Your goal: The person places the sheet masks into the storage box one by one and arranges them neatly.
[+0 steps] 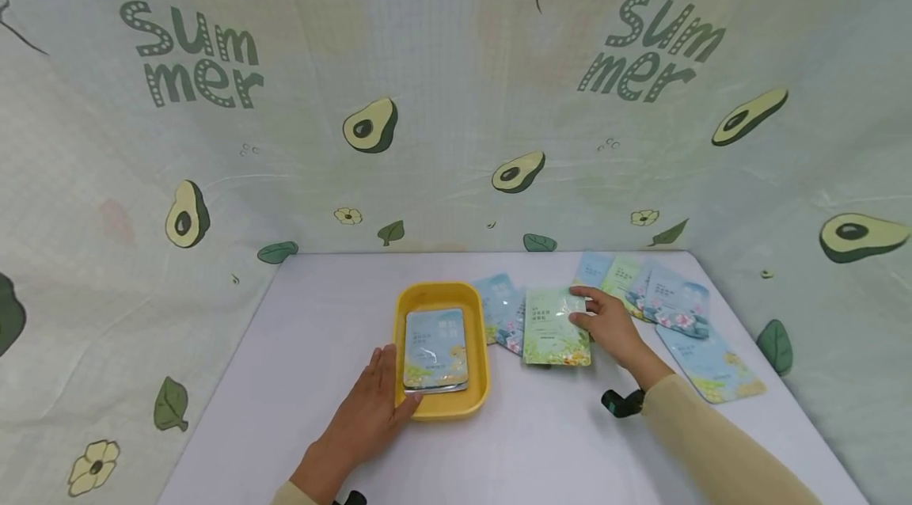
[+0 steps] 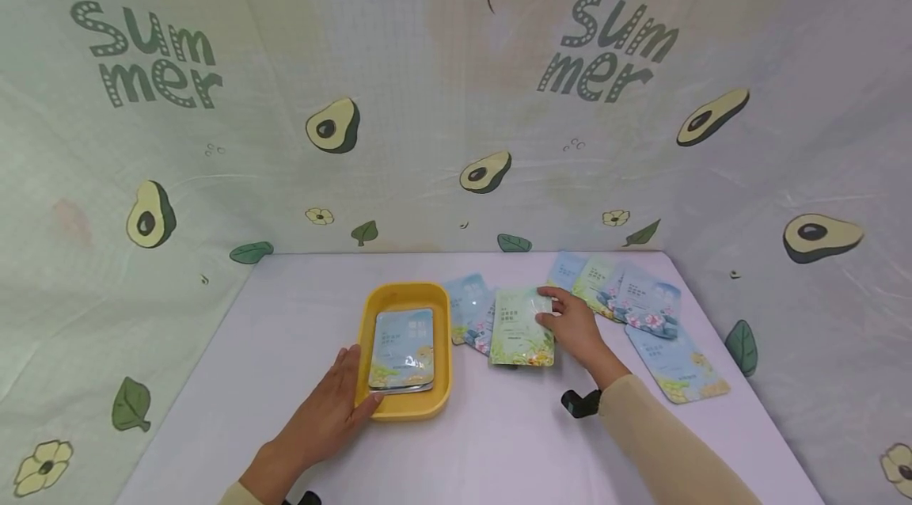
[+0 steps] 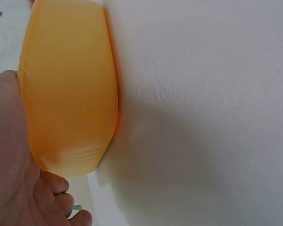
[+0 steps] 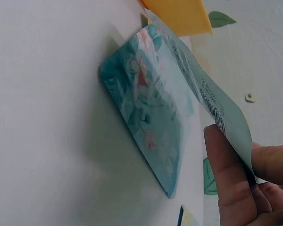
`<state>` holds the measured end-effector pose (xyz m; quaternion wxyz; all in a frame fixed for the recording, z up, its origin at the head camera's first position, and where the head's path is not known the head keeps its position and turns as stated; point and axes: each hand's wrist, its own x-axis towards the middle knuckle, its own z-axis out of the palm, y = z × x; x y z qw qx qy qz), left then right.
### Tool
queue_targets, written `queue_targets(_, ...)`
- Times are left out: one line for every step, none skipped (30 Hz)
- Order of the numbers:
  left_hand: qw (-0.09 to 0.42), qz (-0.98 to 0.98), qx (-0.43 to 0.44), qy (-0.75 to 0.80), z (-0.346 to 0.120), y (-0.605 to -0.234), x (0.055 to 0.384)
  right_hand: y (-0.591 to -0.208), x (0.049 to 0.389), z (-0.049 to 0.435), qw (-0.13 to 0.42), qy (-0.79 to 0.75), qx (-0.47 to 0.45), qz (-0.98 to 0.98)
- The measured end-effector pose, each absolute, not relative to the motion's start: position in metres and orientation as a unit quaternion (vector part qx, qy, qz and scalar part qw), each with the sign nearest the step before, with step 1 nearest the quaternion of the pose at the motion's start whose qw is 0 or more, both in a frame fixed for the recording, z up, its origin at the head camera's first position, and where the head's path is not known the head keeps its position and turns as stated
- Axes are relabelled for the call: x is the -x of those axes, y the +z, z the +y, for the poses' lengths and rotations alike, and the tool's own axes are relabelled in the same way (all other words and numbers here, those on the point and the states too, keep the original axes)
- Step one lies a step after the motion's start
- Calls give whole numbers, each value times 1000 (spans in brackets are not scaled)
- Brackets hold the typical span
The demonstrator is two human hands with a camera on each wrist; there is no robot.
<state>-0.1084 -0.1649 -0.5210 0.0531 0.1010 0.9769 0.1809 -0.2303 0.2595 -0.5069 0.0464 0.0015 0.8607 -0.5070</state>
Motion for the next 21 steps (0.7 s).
queue_targets(53,976,-101,183,-165,-521,108,-505,230,259,46,-509,-1,859)
queue_targets(54,976,-101,184,-164,-521,108,-502,229,258,47,-512,0,858)
queue_targets(55,976,-101,184,-164,-521,108,-500,229,257,46,-513,-2,857)
queue_targets(57,976,-101,183,-164,-520,108,-497,228,256,46,-516,-2,856)
queue_targets(57,976,-102,181,-163,-520,108,-494,228,254,45,-519,-2,854)
queue_targets(57,976,-103,180,-163,-520,107,-490,228,252,46,-523,-1,851)
queue_targets(58,977,-104,178,-163,-519,107,-487,228,250,45,-527,-1,848)
queue_targets(58,978,-105,174,-163,-519,107,-484,228,247,44,-533,1,845)
queue_targets(57,978,-105,169,-164,-518,107,-480,228,244,44,-539,0,841)
queue_targets(58,979,-105,166,-164,-518,108,-477,228,241,44,-547,1,836)
queue_targets(58,979,-105,162,-164,-517,108,-473,228,237,44,-554,4,831)
queue_targets(58,980,-106,158,-164,-516,108,-470,228,233,44,-561,6,827)
queue_targets(58,980,-106,156,-164,-515,108,-467,229,229,44,-567,7,822)
queue_targets(57,981,-106,153,-165,-515,108,-464,229,224,43,-573,8,818)
queue_targets(57,981,-106,152,-165,-515,108,-461,229,219,43,-578,9,815)
queue_targets(57,981,-107,151,-165,-514,109,-458,230,213,43,-585,11,810)
queue_targets(57,981,-107,149,-165,-514,109,-456,230,206,44,-589,14,807)
queue_targets(56,982,-107,148,-165,-513,109,-454,231,199,43,-592,16,804)
queue_targets(54,982,-108,149,-165,-514,109,-452,231,192,43,-596,17,801)
queue_targets(53,982,-108,147,-165,-514,110,-450,232,184,43,-601,17,798)
queue_targets(52,982,-109,146,-165,-513,110,-449,232,177,44,-605,19,794)
